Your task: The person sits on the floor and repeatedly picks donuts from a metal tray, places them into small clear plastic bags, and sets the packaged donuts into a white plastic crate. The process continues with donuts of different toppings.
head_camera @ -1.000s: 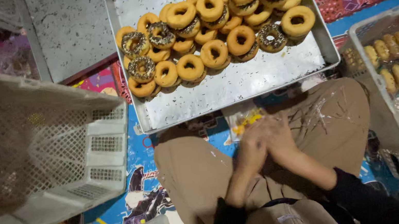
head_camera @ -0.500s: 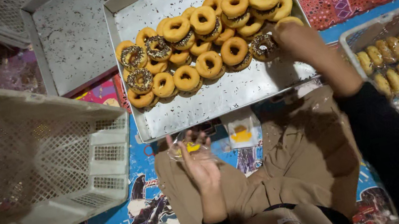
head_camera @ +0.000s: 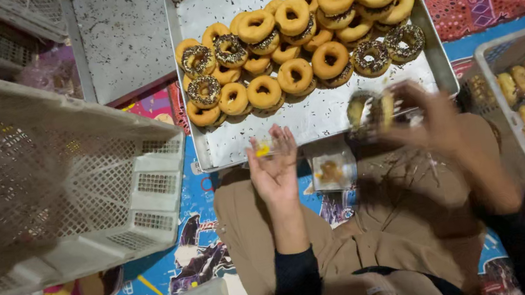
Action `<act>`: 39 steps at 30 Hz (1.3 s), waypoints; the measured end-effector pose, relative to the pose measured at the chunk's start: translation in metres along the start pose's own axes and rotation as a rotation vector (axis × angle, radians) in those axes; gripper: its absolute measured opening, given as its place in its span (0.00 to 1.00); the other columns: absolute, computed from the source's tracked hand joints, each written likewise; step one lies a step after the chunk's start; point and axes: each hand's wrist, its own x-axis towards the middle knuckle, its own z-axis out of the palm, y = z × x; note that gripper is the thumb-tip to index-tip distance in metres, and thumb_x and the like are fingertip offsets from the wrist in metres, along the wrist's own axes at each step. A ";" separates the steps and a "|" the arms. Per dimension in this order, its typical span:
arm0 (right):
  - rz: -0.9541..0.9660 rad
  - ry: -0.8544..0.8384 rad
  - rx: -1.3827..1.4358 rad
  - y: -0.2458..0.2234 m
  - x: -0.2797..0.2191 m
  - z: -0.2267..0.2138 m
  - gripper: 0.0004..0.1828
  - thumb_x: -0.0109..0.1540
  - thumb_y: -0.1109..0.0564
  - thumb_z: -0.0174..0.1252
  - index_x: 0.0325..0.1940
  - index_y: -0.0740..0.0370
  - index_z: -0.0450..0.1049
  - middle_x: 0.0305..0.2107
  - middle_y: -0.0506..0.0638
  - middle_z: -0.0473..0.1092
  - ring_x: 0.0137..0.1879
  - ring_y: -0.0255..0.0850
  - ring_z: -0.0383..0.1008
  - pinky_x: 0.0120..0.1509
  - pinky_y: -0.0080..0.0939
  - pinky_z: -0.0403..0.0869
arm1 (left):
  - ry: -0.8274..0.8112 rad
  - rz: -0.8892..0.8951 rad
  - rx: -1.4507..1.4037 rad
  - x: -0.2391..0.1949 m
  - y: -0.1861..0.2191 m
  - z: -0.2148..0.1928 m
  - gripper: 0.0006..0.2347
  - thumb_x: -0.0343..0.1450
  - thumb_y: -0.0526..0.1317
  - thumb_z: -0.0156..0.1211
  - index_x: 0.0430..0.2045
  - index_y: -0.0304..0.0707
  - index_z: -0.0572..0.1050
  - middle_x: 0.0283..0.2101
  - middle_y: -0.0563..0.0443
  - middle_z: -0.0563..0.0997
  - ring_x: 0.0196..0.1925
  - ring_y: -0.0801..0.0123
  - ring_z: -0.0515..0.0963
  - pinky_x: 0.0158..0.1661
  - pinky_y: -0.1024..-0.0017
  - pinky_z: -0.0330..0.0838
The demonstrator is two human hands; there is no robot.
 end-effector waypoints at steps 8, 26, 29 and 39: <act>0.099 0.358 0.498 -0.078 -0.091 0.100 0.26 0.51 0.62 0.75 0.51 0.68 0.74 0.46 0.50 0.75 0.51 0.34 0.76 0.57 0.36 0.76 | -0.131 -0.086 -0.101 -0.031 -0.060 -0.002 0.13 0.77 0.47 0.55 0.51 0.43 0.73 0.62 0.29 0.68 0.65 0.41 0.68 0.63 0.41 0.64; -0.319 0.339 0.127 -0.128 -0.054 0.077 0.19 0.55 0.67 0.68 0.51 0.69 0.78 0.40 0.57 0.75 0.47 0.42 0.76 0.51 0.40 0.74 | -0.672 -0.034 0.518 -0.104 -0.093 0.044 0.40 0.76 0.42 0.66 0.82 0.41 0.46 0.64 0.37 0.70 0.68 0.52 0.71 0.72 0.55 0.63; -0.196 0.256 0.380 -0.144 -0.054 0.066 0.16 0.58 0.68 0.66 0.51 0.70 0.79 0.39 0.57 0.74 0.46 0.41 0.76 0.51 0.39 0.76 | -0.562 -0.029 0.558 -0.102 -0.084 0.045 0.40 0.70 0.41 0.66 0.76 0.46 0.47 0.66 0.42 0.69 0.67 0.57 0.70 0.69 0.57 0.64; -0.298 -0.402 0.204 -0.133 -0.037 0.028 0.12 0.57 0.64 0.68 0.44 0.66 0.81 0.36 0.53 0.81 0.42 0.42 0.82 0.46 0.40 0.78 | -0.613 0.481 1.413 -0.098 -0.045 -0.002 0.21 0.81 0.53 0.44 0.55 0.33 0.73 0.58 0.41 0.75 0.70 0.56 0.67 0.71 0.62 0.55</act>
